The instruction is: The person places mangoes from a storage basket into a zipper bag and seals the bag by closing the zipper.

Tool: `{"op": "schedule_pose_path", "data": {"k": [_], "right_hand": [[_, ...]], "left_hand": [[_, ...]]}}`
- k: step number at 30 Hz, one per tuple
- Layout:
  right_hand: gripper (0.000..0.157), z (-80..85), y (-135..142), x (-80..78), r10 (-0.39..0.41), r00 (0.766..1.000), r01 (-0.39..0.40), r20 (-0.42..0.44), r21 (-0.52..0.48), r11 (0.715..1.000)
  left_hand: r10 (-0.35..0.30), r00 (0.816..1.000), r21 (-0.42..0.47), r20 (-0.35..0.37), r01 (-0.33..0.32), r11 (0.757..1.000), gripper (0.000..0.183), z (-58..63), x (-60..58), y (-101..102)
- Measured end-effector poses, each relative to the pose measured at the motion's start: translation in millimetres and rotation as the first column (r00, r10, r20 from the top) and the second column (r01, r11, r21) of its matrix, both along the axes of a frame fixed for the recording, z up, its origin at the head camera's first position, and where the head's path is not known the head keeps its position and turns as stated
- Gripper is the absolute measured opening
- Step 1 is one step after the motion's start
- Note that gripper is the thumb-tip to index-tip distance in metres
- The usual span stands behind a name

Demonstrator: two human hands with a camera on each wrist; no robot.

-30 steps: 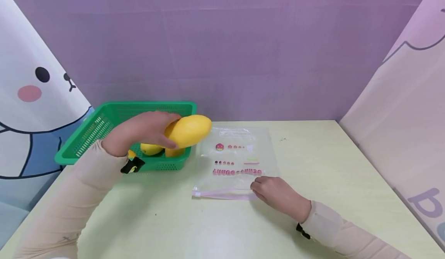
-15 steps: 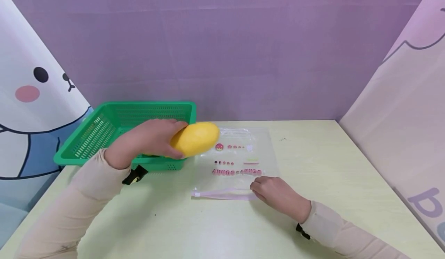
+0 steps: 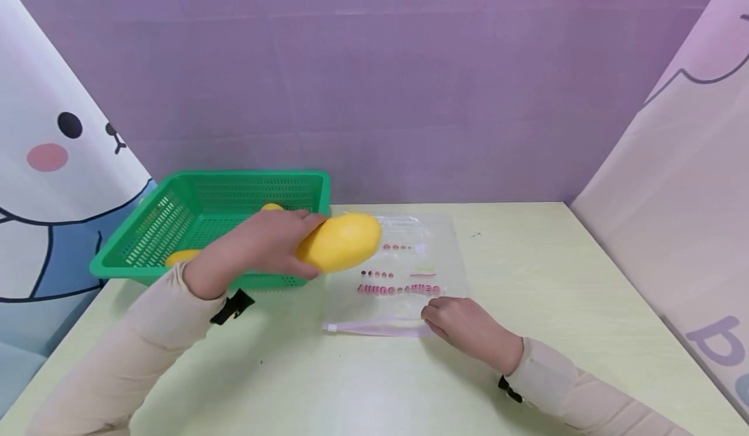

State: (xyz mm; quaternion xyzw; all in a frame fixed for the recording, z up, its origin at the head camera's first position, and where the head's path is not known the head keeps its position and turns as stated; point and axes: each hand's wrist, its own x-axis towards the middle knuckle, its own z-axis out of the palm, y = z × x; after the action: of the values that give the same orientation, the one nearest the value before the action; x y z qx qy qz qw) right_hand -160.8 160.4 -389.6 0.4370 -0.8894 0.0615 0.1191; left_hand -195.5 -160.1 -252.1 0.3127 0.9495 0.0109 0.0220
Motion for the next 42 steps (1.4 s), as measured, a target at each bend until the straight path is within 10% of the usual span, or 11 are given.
{"op": "schedule_pose_path", "data": {"k": [42], "right_hand": [[0.020,2.6,-0.7,-0.7,-0.002,1.000,0.002,0.018,-0.007,1.000]], "left_hand": [[-0.142,0.988,0.012,-0.063,0.143,0.990,0.068,-31.2,43.4,22.2]]}}
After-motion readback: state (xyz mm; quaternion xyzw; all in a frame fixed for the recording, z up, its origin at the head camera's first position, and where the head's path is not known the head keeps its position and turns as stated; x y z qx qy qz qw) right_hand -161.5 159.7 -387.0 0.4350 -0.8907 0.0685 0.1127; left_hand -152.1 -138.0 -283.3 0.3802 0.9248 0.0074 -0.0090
